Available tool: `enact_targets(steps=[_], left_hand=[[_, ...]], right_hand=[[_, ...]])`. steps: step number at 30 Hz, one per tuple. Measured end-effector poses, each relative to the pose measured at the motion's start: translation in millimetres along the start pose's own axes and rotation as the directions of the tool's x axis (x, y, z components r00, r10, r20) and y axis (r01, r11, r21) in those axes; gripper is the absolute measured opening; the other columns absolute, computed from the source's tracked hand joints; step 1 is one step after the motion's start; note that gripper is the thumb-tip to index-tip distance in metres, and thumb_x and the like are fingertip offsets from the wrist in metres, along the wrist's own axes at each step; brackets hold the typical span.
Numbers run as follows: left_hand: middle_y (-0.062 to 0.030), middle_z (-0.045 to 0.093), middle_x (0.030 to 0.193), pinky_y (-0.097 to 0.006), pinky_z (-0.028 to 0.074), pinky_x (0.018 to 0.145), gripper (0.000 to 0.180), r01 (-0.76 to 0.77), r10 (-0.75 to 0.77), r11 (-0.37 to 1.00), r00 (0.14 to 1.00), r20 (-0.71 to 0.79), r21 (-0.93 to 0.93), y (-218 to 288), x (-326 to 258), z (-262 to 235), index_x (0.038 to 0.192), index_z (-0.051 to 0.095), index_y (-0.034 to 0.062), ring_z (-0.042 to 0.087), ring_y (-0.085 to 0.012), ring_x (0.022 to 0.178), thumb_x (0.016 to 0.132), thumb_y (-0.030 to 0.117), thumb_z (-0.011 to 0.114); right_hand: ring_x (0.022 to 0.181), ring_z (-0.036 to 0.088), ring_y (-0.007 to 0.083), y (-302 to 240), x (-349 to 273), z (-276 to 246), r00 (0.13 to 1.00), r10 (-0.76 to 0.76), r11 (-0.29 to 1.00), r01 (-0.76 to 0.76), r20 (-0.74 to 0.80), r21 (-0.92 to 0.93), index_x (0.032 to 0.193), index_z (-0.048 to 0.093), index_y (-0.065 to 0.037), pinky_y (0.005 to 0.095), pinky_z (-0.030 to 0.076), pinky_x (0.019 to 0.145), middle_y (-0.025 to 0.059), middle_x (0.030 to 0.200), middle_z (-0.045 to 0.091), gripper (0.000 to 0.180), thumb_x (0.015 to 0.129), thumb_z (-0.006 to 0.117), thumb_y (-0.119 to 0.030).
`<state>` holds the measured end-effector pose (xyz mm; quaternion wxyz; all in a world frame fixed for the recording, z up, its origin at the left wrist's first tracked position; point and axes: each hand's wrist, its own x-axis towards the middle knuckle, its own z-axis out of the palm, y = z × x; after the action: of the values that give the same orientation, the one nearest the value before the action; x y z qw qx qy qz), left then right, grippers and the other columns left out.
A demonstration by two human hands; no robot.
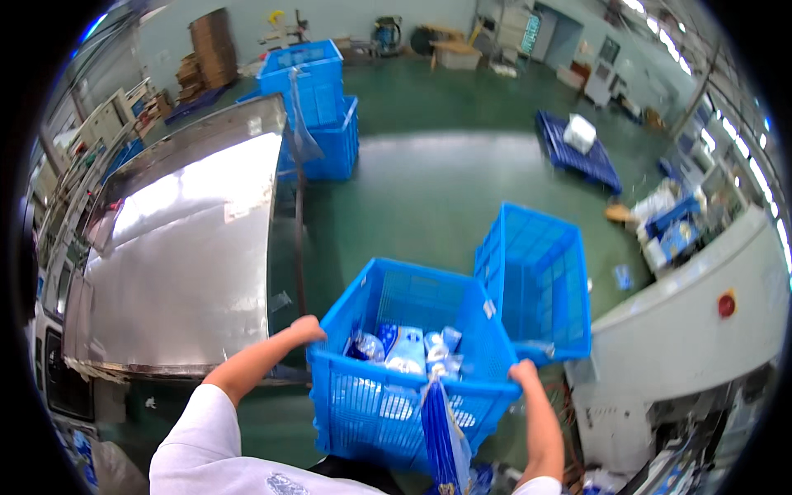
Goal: The person unpacks multi-roll toilet paper packages from blue crates, opens the plastic wrap, and places individual rolls onto a conveyor belt. The person repeats this process for multiple packages, discarding empty plastic wrappers into a nearby bin.
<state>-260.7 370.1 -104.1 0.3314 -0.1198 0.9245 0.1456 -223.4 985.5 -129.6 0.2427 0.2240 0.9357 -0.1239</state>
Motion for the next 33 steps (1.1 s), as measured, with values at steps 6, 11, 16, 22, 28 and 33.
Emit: enact_targets(steps=[6,11,16,22,28,33], left_hand=[[-0.0154,0.067,0.077,-0.038,0.052,0.068,0.035,-0.064,0.070,0.990,0.997,0.044,-0.127,-7.3,11.4,30.6,0.076,0.070,0.0031,0.066,-0.0282,0.074,0.060,0.034,0.069],[-0.0138,0.067,0.078,-0.040,0.051,0.070,0.029,0.053,-0.056,0.983,0.998,-0.008,-0.175,-39.3,-24.1,68.6,0.079,0.069,0.0043,0.066,-0.0292,0.078,0.067,0.031,0.064],[-0.0204,0.065,0.084,-0.042,0.051,0.073,0.035,-0.084,0.069,0.991,0.989,-0.133,-0.109,-43.4,-49.6,84.2,0.082,0.067,-0.0015,0.065,-0.0326,0.081,0.070,0.031,0.061],[-0.0223,0.064,0.076,-0.041,0.051,0.065,0.036,-0.055,0.059,0.955,0.998,0.006,-0.290,-35.3,-94.6,-18.1,0.074,0.066,-0.0033,0.065,-0.0316,0.073,0.069,0.032,0.062],[-0.0214,0.065,0.082,-0.039,0.050,0.070,0.040,-0.118,0.105,0.972,0.992,-0.076,-0.203,-25.0,-190.6,-93.9,0.083,0.065,-0.0037,0.064,-0.0326,0.077,0.070,0.034,0.064],[-0.0214,0.063,0.096,-0.041,0.048,0.080,0.046,-0.058,0.037,0.981,0.992,-0.118,-0.186,-25.6,-241.7,-111.0,0.104,0.059,0.0000,0.061,-0.0328,0.091,0.074,0.035,0.060]], right_hand=[[0.082,0.065,0.0306,23.4,23.2,11.2,0.990,0.016,0.991,0.003,0.141,-0.132,0.084,0.069,0.001,0.0387,0.053,0.073,0.0194,0.092,0.066,0.046,0.054,0.078,-0.032],[0.083,0.064,0.0318,10.3,42.6,42.1,0.971,-0.114,0.983,0.079,0.211,0.167,0.079,0.069,-0.001,0.0395,0.051,0.074,0.0209,0.087,0.066,0.037,0.057,0.076,-0.029],[0.078,0.065,0.0270,64.6,79.2,77.0,0.923,-0.385,0.902,0.372,0.015,0.217,0.085,0.069,-0.003,0.0365,0.050,0.071,0.0156,0.085,0.068,0.032,0.057,0.078,-0.016],[0.077,0.063,0.0236,-8.1,84.4,-40.9,0.932,-0.330,0.932,0.297,0.151,0.206,0.084,0.068,-0.002,0.0352,0.049,0.069,0.0132,0.081,0.067,0.031,0.057,0.078,-0.013],[0.071,0.060,0.0244,-39.7,2.5,-177.0,0.861,-0.468,0.880,0.433,0.201,0.194,0.089,0.065,0.000,0.0364,0.048,0.065,0.0112,0.079,0.065,0.024,0.066,0.064,-0.009],[0.070,0.058,0.0230,-34.5,-64.2,-211.2,0.839,-0.545,0.827,0.540,-0.018,0.156,0.092,0.063,0.001,0.0369,0.047,0.064,0.0121,0.077,0.064,0.024,0.070,0.059,-0.009]])
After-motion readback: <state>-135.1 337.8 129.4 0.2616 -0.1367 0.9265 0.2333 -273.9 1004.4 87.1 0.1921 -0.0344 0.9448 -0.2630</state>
